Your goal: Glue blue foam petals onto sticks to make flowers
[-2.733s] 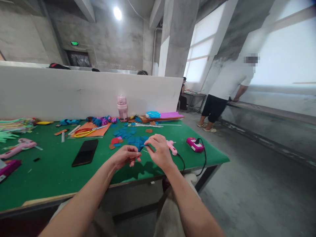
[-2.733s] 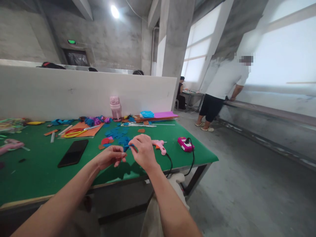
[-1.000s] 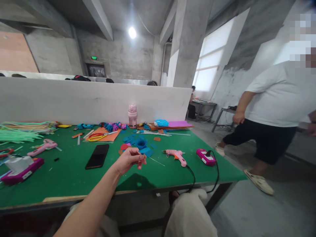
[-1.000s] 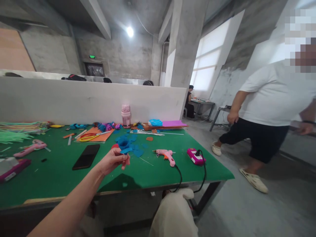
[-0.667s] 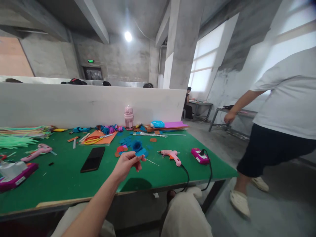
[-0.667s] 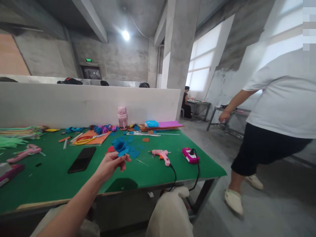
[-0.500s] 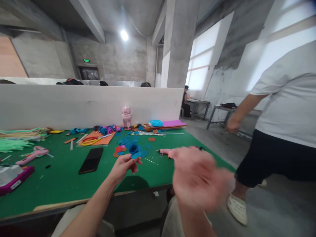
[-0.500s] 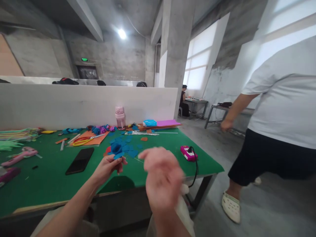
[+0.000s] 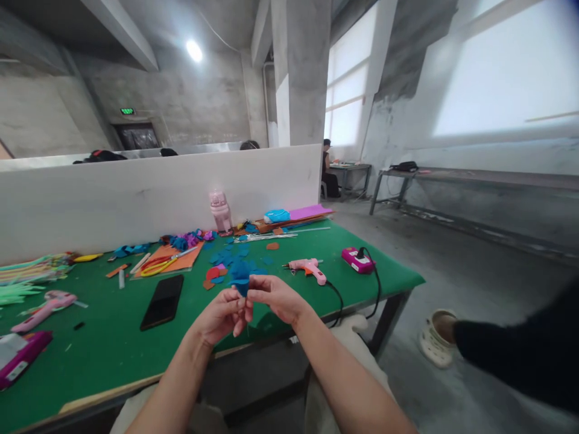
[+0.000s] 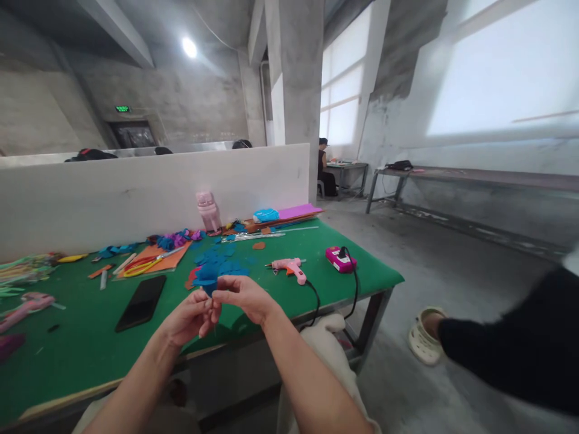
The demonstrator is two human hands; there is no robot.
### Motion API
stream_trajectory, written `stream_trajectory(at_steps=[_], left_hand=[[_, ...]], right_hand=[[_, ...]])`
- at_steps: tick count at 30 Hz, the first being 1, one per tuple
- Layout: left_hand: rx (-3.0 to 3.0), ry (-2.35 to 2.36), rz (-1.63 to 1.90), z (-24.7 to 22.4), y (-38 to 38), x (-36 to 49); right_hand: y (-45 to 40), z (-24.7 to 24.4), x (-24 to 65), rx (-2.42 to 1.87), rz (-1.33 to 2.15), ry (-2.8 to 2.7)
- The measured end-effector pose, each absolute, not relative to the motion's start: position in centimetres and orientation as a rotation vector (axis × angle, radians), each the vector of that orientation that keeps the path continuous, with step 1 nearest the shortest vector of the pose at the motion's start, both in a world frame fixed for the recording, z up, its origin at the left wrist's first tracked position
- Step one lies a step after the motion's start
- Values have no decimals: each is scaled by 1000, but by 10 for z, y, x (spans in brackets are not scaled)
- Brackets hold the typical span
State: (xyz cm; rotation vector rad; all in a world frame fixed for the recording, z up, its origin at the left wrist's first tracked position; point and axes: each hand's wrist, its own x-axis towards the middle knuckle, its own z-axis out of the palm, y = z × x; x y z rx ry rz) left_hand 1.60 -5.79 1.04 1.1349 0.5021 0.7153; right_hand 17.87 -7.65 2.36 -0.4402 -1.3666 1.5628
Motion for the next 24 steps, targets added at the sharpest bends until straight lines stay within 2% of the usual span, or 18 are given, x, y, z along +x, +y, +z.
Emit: stream_trajectory(at_steps=[24], left_hand=[[1103,366,660,5,-63,27]], right_hand=[[-69,11,181,-375,1705,-1231]])
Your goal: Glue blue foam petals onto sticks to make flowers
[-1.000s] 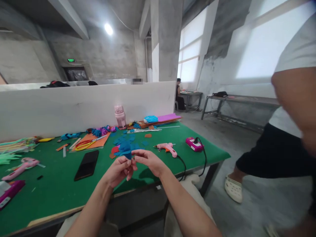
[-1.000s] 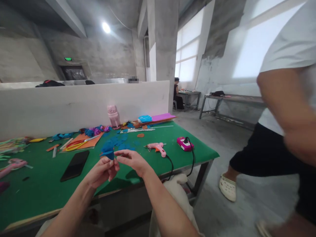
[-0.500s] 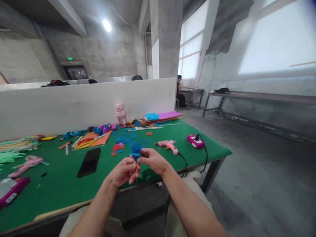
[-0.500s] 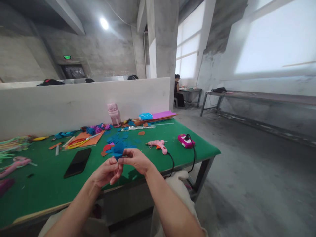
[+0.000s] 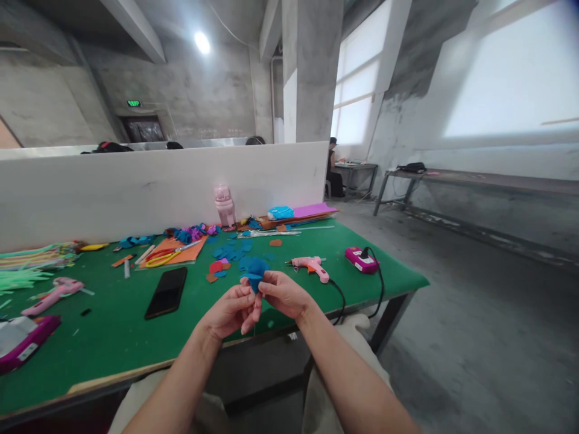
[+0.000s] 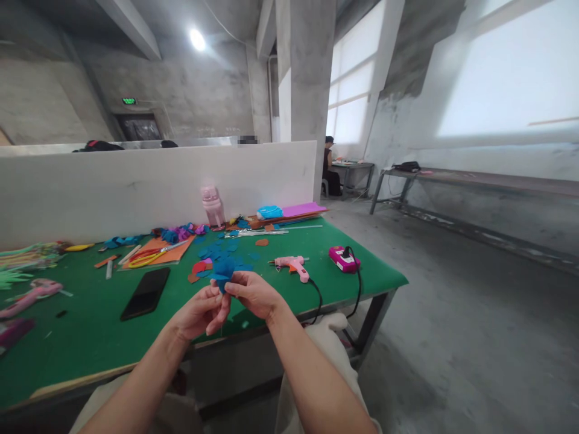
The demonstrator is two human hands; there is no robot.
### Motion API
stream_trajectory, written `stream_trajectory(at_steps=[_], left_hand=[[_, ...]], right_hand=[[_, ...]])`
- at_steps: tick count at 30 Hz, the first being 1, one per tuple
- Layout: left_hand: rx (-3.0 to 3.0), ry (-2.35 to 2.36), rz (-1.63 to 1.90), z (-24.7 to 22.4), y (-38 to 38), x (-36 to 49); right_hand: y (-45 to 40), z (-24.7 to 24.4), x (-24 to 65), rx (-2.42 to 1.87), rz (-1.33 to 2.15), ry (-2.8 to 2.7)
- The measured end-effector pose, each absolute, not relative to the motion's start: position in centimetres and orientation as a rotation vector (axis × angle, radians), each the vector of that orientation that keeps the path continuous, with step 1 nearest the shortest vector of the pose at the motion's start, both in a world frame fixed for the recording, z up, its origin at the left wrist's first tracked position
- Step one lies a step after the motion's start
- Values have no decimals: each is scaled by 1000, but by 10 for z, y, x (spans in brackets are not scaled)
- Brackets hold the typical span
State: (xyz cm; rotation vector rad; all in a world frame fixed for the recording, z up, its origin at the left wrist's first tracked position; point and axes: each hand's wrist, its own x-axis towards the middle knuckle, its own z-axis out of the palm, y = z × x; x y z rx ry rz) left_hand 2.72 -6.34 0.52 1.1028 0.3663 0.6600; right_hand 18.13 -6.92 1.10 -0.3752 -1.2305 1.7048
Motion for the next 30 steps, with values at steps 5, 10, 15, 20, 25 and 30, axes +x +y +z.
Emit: stream_trajectory(at_steps=[5,10,15,20,25,30], left_hand=[[1136,434,676,8,-64,26],[1271,679,846,16,-61,26],[1483,840,996,16,-56,28],[1529,933,1142,12,-56,31],[1551,1102,1362,16,-58,32],[1630,1260,1534,15,-56,29]], right_hand=[[-68,11,182,-440,1658,-1206],[-61,12,186,-616,1431,-1315],[-54,7,183,-654,1147,-1434],[-56,8,183,-715,1048,-1494],[-61,18,191,-648,1165,-1476],[-66,24,186,-729,1157,-1209]])
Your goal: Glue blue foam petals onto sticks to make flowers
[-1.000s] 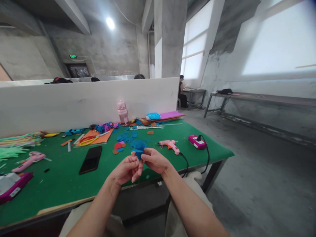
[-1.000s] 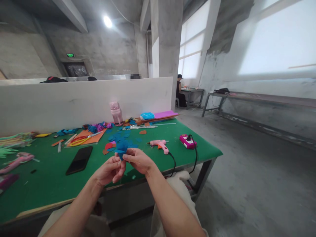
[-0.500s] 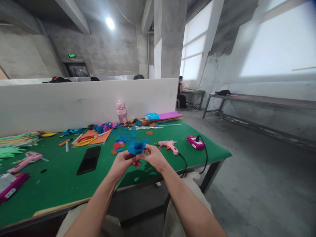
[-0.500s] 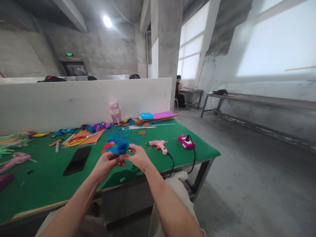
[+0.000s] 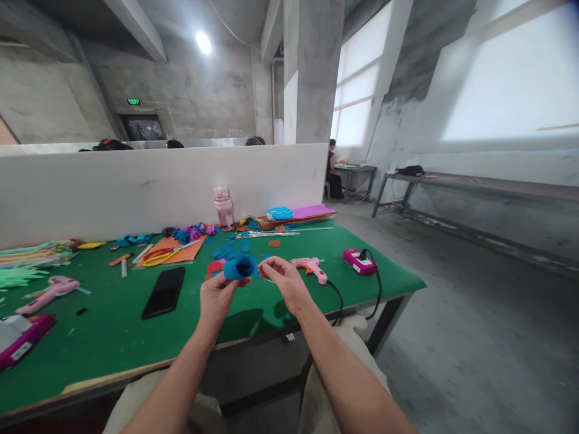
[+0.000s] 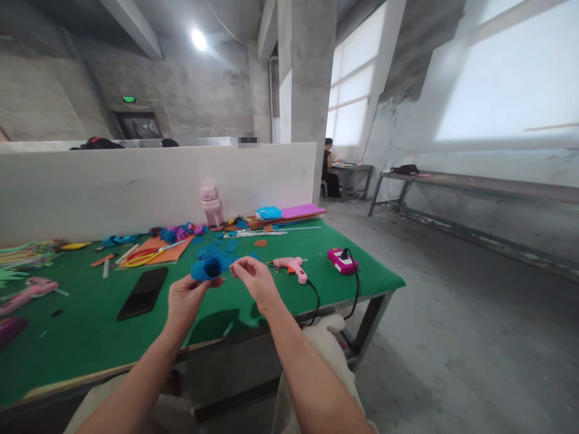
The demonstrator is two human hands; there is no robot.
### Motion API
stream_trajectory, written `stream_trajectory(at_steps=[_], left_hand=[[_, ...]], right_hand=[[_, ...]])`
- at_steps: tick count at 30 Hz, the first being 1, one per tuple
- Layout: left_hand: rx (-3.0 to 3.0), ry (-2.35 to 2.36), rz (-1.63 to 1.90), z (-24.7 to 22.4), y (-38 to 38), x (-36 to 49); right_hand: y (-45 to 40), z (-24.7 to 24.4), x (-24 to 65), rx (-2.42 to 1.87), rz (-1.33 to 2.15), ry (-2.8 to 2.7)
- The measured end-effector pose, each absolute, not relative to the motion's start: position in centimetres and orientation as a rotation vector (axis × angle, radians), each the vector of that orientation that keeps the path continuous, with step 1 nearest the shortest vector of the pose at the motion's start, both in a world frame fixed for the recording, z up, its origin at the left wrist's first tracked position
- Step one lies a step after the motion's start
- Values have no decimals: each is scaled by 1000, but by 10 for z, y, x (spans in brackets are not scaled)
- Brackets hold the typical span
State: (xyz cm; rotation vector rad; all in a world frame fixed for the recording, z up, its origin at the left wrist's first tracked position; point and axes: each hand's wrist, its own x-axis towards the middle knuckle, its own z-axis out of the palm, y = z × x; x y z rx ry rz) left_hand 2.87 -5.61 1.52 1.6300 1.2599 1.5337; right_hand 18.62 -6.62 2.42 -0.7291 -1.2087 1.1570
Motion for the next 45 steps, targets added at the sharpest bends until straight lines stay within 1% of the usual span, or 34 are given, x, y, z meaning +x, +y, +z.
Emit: stream_trajectory(at_steps=[5,11,15,19,25,32,38,45], left_hand=[[1670,1333,1598,12,-54,28],[1468,1198,1438,4,-52,36],[1678,1230,1397,-4,-48,34],[1952,1265,1406,-2,-49,30],[1988,1357,1480,0,-49,28],[1995,1436,1495,-1,-47,26],[2048,1452,1481,1,-49,27],[2112,1504,1470,0,-49,28]], right_hand=[[-71,25,176,-656,1253,-1119],[-67,23,178,-729,1139,-1171],[-66,25,183,-755,1137,-1169],[-67,28,188,-866,1027,-1231],[-70,23,183,-960,786,-1322],[-77,24,175,-944,685,-1253],[-78,29,176,-1021,542,-1333],[-77,29,176,-1047,505,-1372]])
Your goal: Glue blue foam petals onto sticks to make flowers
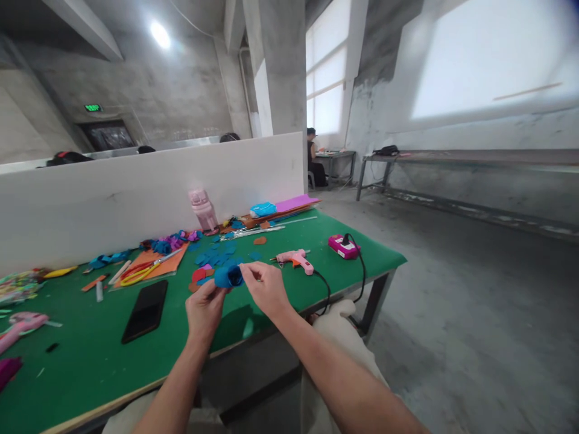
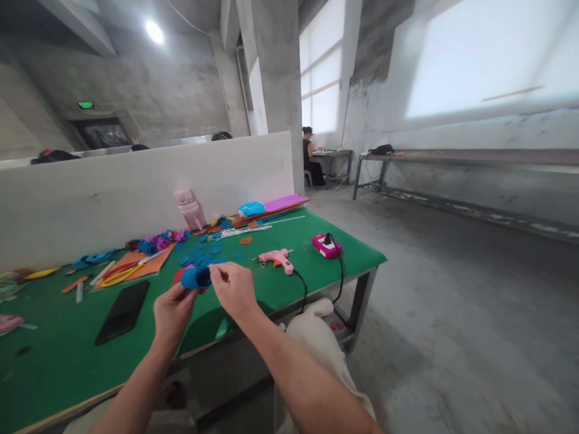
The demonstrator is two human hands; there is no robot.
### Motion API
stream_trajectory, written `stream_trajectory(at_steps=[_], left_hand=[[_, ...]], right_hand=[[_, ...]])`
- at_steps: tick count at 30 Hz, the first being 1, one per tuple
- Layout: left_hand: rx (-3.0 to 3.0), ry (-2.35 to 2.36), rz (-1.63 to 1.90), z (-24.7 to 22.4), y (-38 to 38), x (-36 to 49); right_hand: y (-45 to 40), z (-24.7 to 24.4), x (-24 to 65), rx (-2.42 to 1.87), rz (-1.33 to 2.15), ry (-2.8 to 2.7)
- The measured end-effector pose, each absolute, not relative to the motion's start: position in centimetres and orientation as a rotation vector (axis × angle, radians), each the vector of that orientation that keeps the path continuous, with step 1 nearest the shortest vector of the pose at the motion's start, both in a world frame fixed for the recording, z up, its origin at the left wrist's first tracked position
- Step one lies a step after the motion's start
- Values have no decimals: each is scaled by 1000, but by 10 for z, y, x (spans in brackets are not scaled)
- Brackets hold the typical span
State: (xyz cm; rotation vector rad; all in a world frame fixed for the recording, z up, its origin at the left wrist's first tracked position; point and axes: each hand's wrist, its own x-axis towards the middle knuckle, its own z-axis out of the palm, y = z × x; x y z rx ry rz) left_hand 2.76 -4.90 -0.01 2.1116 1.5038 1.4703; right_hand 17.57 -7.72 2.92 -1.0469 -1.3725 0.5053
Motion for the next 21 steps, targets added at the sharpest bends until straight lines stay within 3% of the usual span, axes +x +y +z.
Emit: stream_trajectory(at_steps=[7,15,21], left_hand=[[2081,1483,1461,-2,-49,28],[2080,1473,1442,0,-51,30],[2095,1516,1484,-2,-49,26]], right_hand=[[-72,25,175,-1041,632,-1252],[-68,25,171,-895,1040,-965],[-70,24,173,-977,953,-1057]])
